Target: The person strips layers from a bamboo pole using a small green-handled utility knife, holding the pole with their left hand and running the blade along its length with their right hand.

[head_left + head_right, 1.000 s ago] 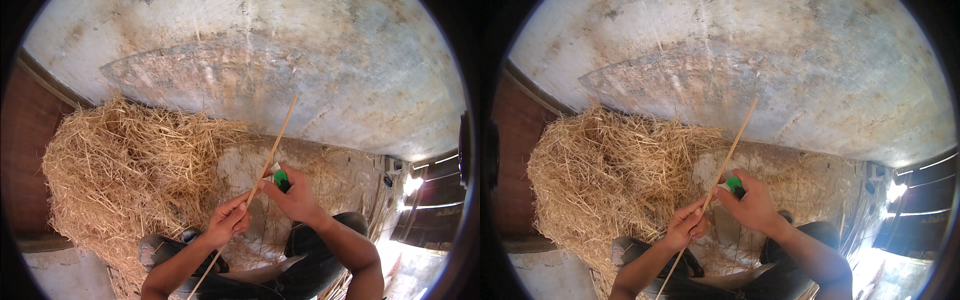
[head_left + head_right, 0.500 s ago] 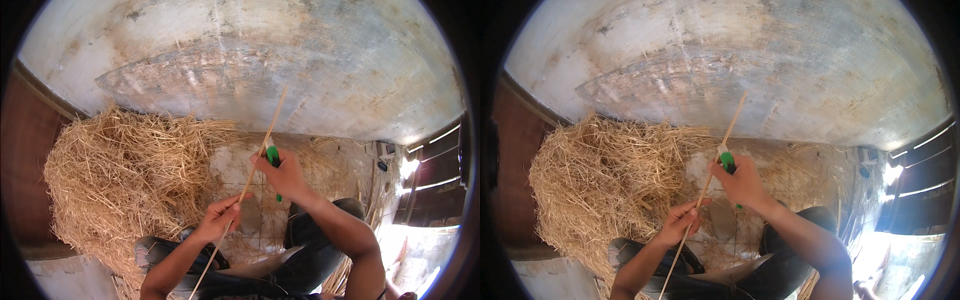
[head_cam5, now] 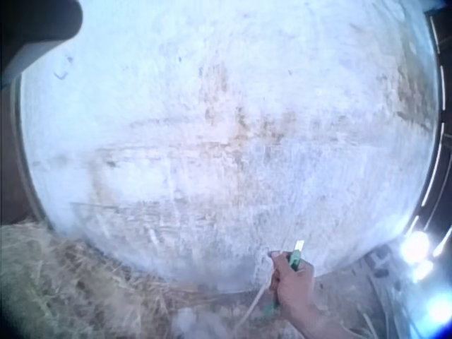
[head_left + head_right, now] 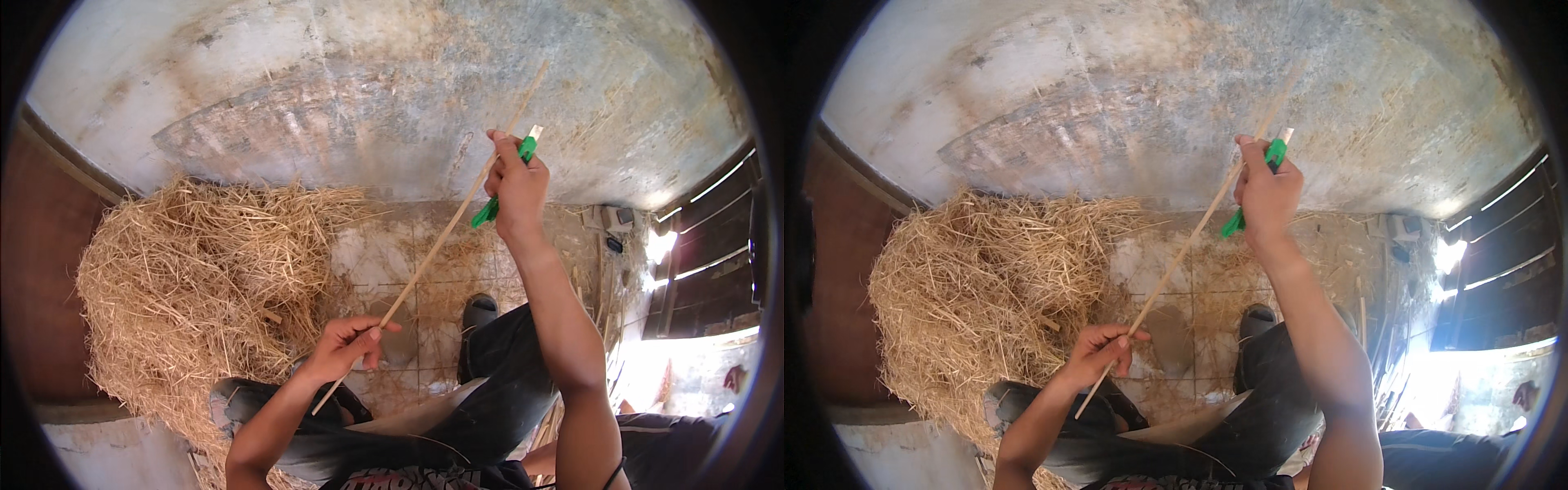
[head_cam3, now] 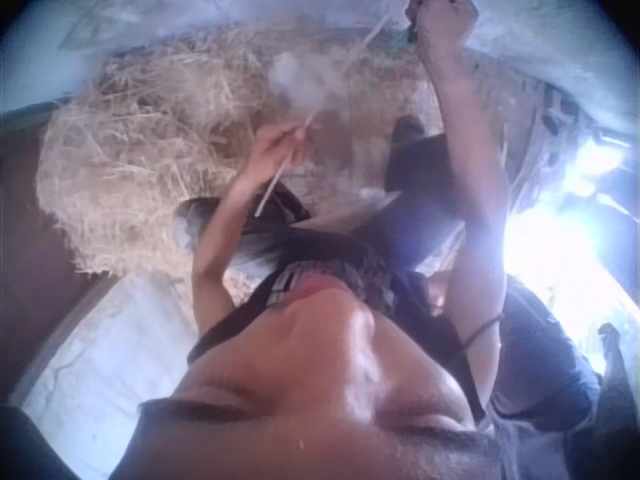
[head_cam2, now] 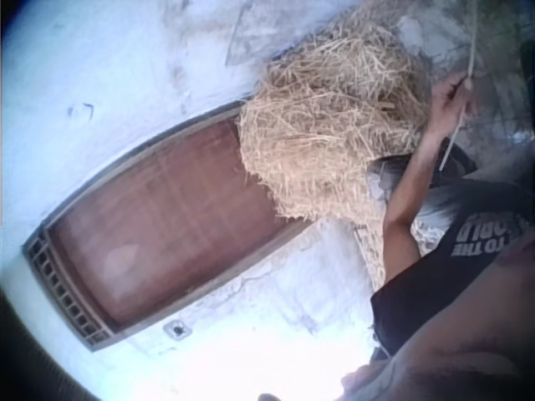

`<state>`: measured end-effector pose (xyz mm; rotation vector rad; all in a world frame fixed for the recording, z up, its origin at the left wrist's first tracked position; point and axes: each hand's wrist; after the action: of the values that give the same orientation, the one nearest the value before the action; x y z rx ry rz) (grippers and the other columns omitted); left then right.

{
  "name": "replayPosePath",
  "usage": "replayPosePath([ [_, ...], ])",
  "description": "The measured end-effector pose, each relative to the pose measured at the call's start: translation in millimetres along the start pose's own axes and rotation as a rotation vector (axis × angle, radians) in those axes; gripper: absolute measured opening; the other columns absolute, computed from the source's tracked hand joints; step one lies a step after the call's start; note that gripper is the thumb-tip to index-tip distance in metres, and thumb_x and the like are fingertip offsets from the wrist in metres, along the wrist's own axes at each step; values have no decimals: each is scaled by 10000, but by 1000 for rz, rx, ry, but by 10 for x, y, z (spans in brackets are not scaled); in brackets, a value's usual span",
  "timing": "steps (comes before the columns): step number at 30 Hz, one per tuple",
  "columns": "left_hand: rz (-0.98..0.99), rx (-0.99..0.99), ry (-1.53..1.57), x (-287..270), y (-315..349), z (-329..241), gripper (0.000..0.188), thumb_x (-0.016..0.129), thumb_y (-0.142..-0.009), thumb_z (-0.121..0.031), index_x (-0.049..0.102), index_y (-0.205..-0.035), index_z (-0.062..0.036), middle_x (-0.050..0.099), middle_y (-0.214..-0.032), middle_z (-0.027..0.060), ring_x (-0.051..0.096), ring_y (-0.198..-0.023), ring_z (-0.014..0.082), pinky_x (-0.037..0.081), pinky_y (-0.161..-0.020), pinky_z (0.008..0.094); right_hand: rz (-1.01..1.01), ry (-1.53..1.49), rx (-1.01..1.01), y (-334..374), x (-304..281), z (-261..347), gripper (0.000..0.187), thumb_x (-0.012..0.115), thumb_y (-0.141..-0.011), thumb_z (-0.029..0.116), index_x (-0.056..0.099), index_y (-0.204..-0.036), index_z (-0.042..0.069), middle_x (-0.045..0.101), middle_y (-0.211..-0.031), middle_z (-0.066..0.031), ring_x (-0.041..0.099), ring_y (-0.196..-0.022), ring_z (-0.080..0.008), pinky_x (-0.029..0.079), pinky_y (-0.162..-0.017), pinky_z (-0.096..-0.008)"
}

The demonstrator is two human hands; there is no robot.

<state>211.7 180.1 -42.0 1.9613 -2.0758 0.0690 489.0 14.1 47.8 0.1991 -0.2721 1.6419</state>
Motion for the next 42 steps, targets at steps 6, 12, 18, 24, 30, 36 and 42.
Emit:
replayPosePath([
  [6,-136,118,-54,39,143,40,320,534,-1076,-217,661,-1248,21,620,-644,20,560,-561,71,443,-543,232,248,155,182,592,41,69,243,725,-954,250,729,-977,8,456,-582,57,389,-491,-46,295,-457,-260],
  [12,-236,174,-44,206,177,17,348,512,-1085,-251,639,-1267,17,622,-633,24,558,-539,69,431,-517,224,662,488,-24,1359,89,-153,252,747,-941,251,748,-971,0,462,-609,58,400,-591,-37,321,-519,-273],
  [18,-255,207,-35,361,205,-19,362,504,-1089,-257,620,-1316,-1,606,-632,13,543,-547,62,420,-525,220,593,525,-119,1291,65,-145,251,739,-947,242,736,-951,-9,468,-614,56,413,-587,-35,331,-518,-269],
  [24,-269,229,-93,376,271,-69,368,499,-1092,-246,611,-1345,-4,507,-591,-30,449,-513,37,362,-497,224,591,554,-358,1131,13,-29,296,640,-1003,281,638,-954,-11,529,-609,-87,483,-552,-184,368,-536,-346],
  [30,-318,252,-87,317,278,-83,351,504,-1089,-222,618,-1343,-8,476,-589,-37,414,-500,35,336,-478,221,868,874,-504,1379,-15,-56,340,568,-1027,345,558,-909,26,612,-674,-195,604,-608,-410,447,-556,-463],
  [36,-317,266,-91,286,289,-70,359,539,-1077,-212,609,-1376,-28,481,-640,-55,422,-563,19,347,-520,217,1096,1016,-534,1541,18,-63,345,606,-992,380,572,-911,46,643,-669,-179,645,-602,-407,490,-537,-492],
  [42,-369,223,-15,250,322,6,341,576,-1062,-208,641,-1335,-14,493,-675,-68,401,-603,14,337,-536,217,1062,1014,-539,1537,62,-76,342,608,-992,375,578,-904,46,646,-670,-180,646,-597,-401,494,-535,-488],
])
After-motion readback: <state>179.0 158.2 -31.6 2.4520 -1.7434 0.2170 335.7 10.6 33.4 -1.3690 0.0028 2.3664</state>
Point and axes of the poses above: each hand's wrist, its own y-axis away from the middle knuckle, its own x-axis out of the palm, z = x × y
